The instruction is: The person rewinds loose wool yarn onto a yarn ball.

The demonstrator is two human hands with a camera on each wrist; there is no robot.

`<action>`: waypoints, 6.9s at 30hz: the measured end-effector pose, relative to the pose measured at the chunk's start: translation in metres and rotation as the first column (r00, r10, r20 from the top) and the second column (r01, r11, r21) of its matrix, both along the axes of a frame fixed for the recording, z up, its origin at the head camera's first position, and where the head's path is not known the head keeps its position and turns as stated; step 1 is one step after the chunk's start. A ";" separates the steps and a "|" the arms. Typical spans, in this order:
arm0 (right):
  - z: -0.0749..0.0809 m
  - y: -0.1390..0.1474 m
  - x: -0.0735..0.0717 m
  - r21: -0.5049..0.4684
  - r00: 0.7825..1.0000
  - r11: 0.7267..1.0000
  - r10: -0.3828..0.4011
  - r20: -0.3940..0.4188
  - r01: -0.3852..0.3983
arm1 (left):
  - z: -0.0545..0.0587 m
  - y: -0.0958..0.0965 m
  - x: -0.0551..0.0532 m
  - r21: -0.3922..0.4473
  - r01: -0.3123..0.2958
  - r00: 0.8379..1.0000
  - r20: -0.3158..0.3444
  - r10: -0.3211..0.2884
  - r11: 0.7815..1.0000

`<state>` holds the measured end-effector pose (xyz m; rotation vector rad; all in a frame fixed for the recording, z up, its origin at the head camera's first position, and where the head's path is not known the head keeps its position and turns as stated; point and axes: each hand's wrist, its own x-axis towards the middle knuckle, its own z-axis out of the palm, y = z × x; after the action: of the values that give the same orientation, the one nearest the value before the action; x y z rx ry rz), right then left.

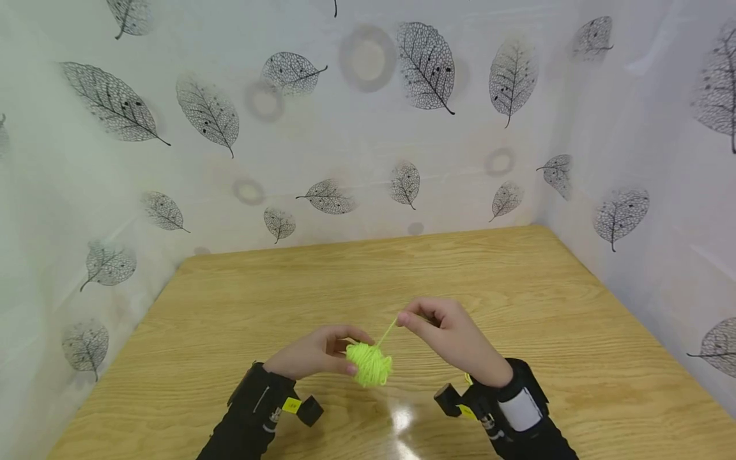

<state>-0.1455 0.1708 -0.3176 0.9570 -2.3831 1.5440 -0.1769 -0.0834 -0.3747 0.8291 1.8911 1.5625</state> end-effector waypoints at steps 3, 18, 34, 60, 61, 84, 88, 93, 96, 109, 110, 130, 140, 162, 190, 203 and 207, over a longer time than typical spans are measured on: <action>-0.005 0.002 -0.006 -0.017 0.998 0.999 -0.026 0.052 0.026 | 0.003 -0.001 0.001 0.029 0.034 0.999 0.019 -0.034 0.999; -0.034 -0.012 -0.029 -0.023 0.983 0.999 -0.023 0.180 0.028 | 0.010 -0.008 0.005 0.422 0.115 0.986 0.059 -0.154 0.899; -0.055 -0.048 -0.020 0.228 0.984 0.963 0.113 0.140 -0.143 | 0.018 -0.008 0.006 0.543 -0.298 0.953 0.217 0.212 0.785; -0.034 -0.054 0.010 0.385 0.965 0.885 0.241 0.104 -0.262 | -0.005 -0.002 -0.014 0.308 -0.677 0.715 0.057 0.697 0.669; -0.032 -0.053 0.010 0.380 0.964 0.886 0.245 0.106 -0.267 | -0.006 -0.003 -0.015 0.289 -0.682 0.709 0.036 0.704 0.672; -0.003 -0.013 0.009 0.135 0.987 0.983 0.137 -0.084 -0.125 | -0.013 -0.005 -0.012 -0.112 -0.356 0.926 -0.175 0.334 0.928; -0.003 -0.009 0.006 0.073 0.994 0.994 0.085 -0.067 -0.080 | -0.008 -0.004 -0.008 -0.129 -0.230 0.966 -0.151 0.210 0.965; -0.004 -0.003 0.002 0.034 0.999 0.999 0.003 -0.032 -0.002 | -0.002 -0.003 -0.002 -0.111 -0.073 0.991 -0.119 0.059 0.991; -0.005 -0.001 -0.002 0.019 0.999 0.999 -0.042 -0.008 0.042 | 0.003 -0.003 0.001 -0.060 0.027 0.997 -0.073 -0.032 0.998; -0.024 -0.005 -0.021 0.032 0.991 0.996 -0.089 0.104 0.087 | 0.017 -0.010 0.007 0.385 0.203 0.971 0.039 -0.236 0.900; -0.026 -0.007 -0.022 0.041 0.990 0.996 -0.081 0.113 0.077 | 0.018 -0.010 0.007 0.419 0.194 0.972 0.043 -0.233 0.887; -0.050 -0.040 -0.021 0.149 0.981 0.980 0.105 0.165 -0.130 | 0.025 -0.007 0.011 0.679 -0.258 0.966 0.188 0.176 0.687; -0.054 -0.053 -0.011 0.211 0.967 0.955 0.170 0.188 -0.209 | 0.029 0.000 0.012 0.567 -0.582 0.799 0.266 0.539 0.583; -0.017 -0.041 0.016 0.229 0.945 0.919 0.300 0.129 -0.322 | 0.003 -0.006 -0.012 0.356 -0.713 0.656 0.033 0.754 0.605; 0.002 -0.001 0.006 -0.017 0.998 0.999 -0.032 -0.048 0.031 | -0.008 -0.012 -0.009 -0.016 0.092 0.996 0.010 -0.092 0.996; -0.021 -0.002 -0.020 0.012 0.988 0.990 -0.141 0.070 0.140 | 0.005 -0.015 -0.003 0.399 0.301 0.941 0.025 -0.338 0.866; -0.029 -0.007 -0.025 0.056 0.985 0.994 -0.100 0.139 0.093 | 0.010 -0.015 0.000 0.508 0.248 0.951 0.034 -0.307 0.825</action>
<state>-0.1705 0.1635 -0.3464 0.7517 -2.5333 1.5738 -0.1773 -0.0985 -0.3648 1.1465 1.2172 1.8868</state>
